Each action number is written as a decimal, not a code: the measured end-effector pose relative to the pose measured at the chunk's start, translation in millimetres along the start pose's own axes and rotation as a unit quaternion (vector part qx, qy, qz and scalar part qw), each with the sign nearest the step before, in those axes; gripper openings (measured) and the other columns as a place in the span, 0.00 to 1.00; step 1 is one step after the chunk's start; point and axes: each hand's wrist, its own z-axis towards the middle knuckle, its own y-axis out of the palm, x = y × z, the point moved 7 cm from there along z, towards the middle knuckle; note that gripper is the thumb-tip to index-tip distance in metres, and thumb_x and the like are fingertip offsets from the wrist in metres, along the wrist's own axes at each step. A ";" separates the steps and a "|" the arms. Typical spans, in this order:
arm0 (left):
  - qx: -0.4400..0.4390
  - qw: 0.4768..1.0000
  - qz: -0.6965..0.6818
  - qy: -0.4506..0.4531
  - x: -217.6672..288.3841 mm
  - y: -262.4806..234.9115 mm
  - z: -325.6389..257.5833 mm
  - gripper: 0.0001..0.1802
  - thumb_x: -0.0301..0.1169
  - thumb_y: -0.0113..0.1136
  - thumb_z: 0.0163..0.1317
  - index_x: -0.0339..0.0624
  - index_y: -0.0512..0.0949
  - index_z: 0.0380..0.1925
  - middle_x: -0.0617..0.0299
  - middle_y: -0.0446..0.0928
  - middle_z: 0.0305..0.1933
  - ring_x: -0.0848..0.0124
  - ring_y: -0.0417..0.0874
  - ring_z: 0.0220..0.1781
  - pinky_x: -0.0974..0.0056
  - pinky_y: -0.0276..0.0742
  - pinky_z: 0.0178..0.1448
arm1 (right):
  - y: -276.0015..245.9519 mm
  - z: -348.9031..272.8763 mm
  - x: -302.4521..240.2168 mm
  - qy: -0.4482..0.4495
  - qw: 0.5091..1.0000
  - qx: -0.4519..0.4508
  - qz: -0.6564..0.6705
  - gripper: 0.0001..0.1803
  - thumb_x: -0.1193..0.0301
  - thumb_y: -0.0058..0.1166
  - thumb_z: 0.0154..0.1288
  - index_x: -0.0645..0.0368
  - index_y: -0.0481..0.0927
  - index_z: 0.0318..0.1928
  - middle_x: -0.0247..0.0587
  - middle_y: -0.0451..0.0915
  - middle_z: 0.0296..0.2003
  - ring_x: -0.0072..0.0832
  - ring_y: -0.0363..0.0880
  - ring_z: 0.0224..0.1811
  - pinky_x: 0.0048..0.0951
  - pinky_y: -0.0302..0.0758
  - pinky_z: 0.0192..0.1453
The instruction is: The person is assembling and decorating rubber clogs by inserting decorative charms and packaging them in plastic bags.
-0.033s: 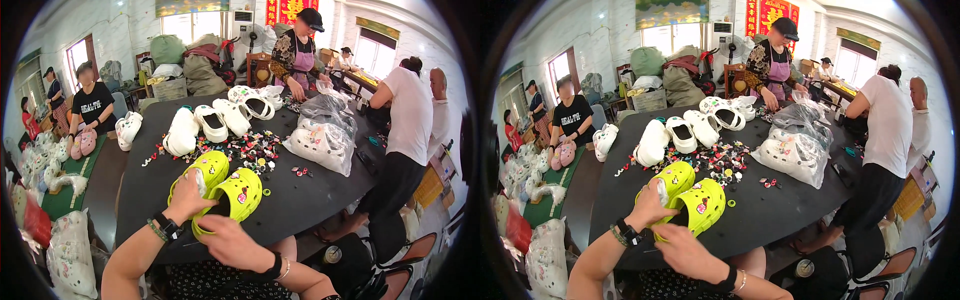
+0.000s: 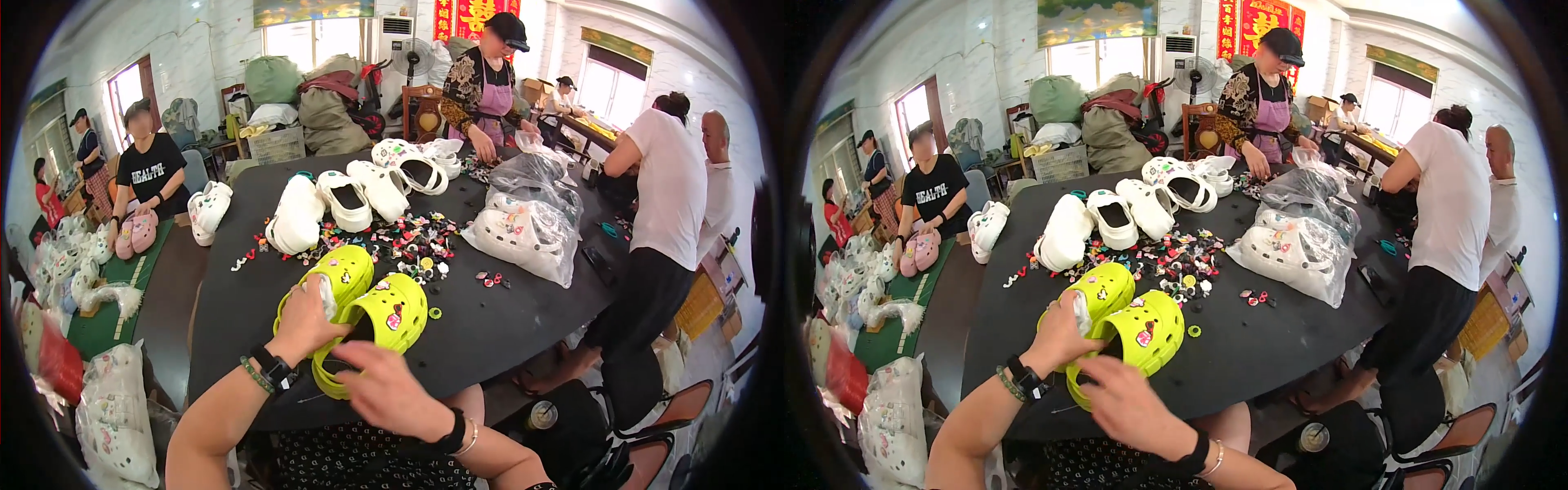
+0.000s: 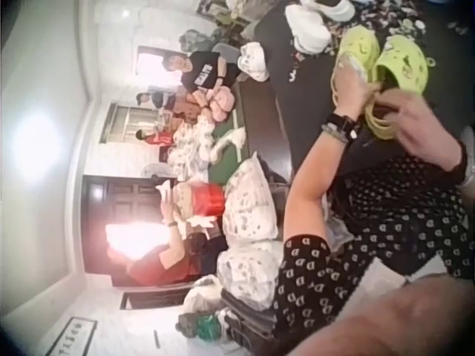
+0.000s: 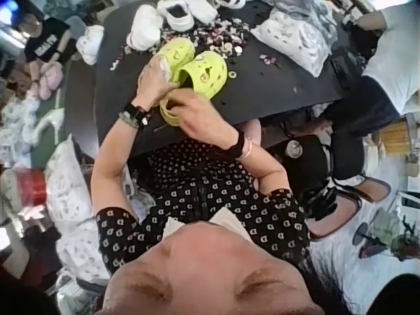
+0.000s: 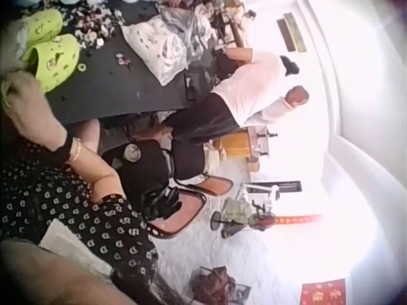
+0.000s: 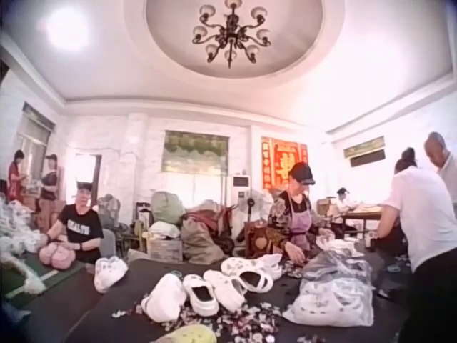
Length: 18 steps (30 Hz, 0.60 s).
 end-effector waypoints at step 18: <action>-0.141 0.979 -0.074 0.129 -38.6 -68.0 -21.8 0.29 0.23 0.72 0.45 0.43 0.74 0.50 0.50 0.78 0.50 0.50 0.78 0.55 0.56 0.73 0.60 | 39.1 -72.3 23.6 0.223 0.964 -0.079 0.118 0.39 0.74 0.63 0.61 0.64 0.56 0.69 0.70 0.44 0.71 0.52 0.73 0.60 0.39 0.76 0.60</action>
